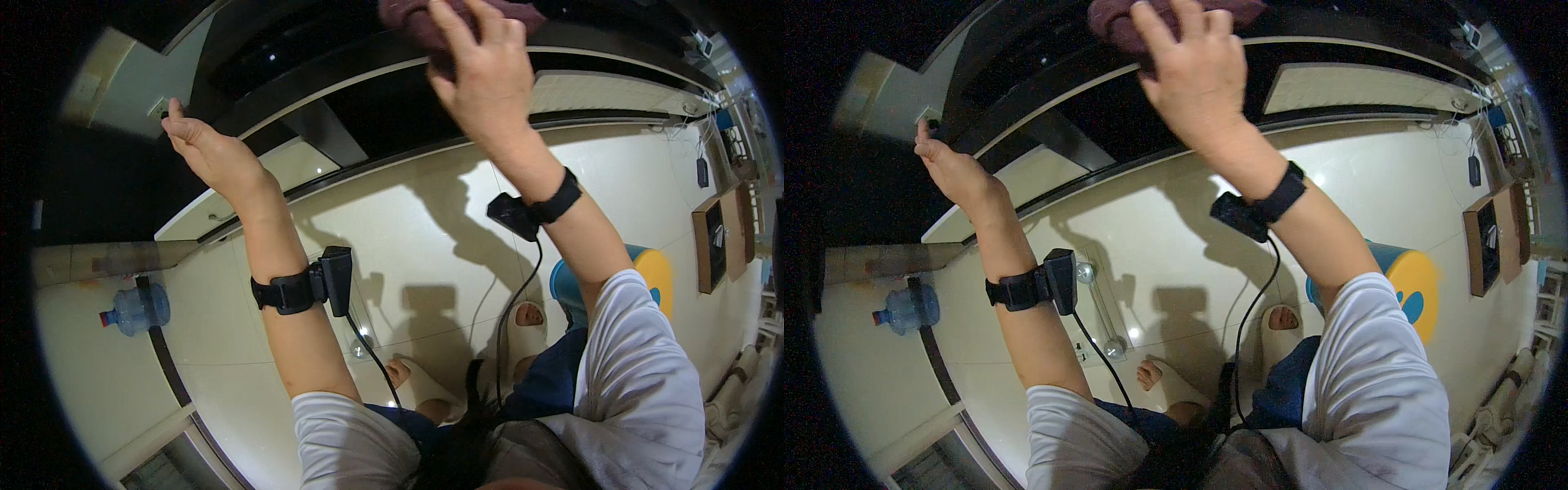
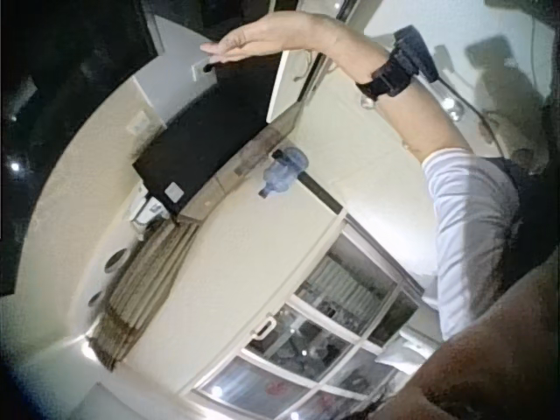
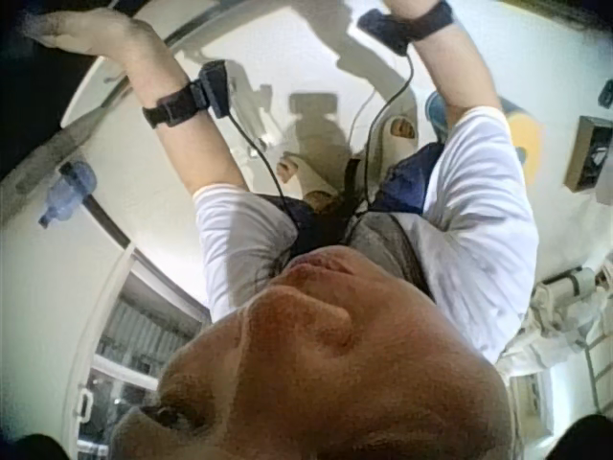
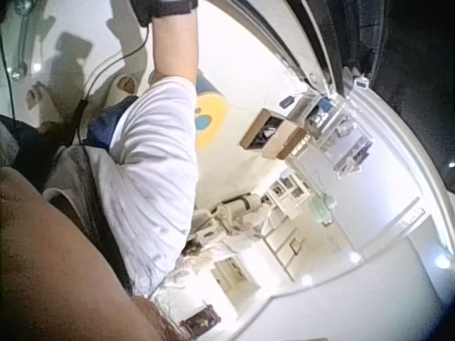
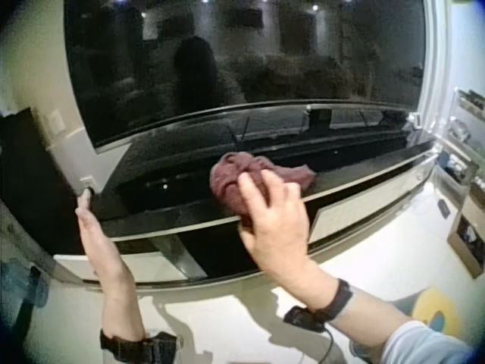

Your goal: The person wipes the exterior surfaces of a piano and a floor scale with a cloth.

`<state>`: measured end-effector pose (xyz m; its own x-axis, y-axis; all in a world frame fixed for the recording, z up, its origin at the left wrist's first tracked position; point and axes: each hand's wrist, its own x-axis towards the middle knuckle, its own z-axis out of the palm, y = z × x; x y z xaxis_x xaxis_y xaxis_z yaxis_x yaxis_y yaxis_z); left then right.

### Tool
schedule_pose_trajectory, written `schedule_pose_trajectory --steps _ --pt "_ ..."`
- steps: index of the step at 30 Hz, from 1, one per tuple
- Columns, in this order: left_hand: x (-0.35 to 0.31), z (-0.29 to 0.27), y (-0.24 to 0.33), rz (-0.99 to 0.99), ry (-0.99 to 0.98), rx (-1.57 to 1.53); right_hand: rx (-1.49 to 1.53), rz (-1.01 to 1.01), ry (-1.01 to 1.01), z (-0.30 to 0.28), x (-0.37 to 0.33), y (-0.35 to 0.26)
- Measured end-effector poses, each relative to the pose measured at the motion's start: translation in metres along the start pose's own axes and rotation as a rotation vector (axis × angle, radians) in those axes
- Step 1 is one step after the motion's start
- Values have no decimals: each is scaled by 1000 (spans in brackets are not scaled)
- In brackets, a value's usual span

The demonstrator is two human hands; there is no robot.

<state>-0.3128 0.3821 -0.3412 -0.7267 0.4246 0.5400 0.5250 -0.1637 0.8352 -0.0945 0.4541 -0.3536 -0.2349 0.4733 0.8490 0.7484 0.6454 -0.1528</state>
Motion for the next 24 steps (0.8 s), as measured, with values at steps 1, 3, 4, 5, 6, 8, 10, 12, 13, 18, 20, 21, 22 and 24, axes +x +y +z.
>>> schedule_pose_trajectory --steps 1,3,4,5,6,8,10,12,13,18,20,21,22,24 --pt "4 -6 -7 13 25 -48 25 20 -76 6 0 -13" --pt "15 -17 -15 -21 45 -80 -45 -74 -10 31 -7 -31" --pt "17 -21 -18 -53 56 -110 7 -104 -5 41 -7 -43" --pt "19 -23 -18 -74 47 -122 10 -120 23 52 -7 -55" --pt "21 -24 -21 -73 46 -131 15 -135 51 62 -5 -69" --pt "22 -24 -36 -68 40 -106 62 -138 47 76 -2 -102" --pt "25 -24 -48 -122 22 -168 58 -182 98 89 -1 -133" --pt "29 -24 -53 -171 4 -182 70 -175 93 99 3 -166" --pt "24 -18 -51 -205 -35 -309 68 -194 80 104 2 -171" --pt "22 -32 -40 -348 -19 -440 145 -263 105 113 3 -184" --pt "21 -28 -52 -301 5 -452 171 -413 107 116 0 -171" --pt "16 -18 -59 -319 56 -417 164 -438 118 119 -6 -160" --pt "9 -17 -53 -367 58 -374 157 -431 118 119 -7 -154" --pt "-2 -6 -56 -274 55 -283 149 -472 124 117 -10 -137"
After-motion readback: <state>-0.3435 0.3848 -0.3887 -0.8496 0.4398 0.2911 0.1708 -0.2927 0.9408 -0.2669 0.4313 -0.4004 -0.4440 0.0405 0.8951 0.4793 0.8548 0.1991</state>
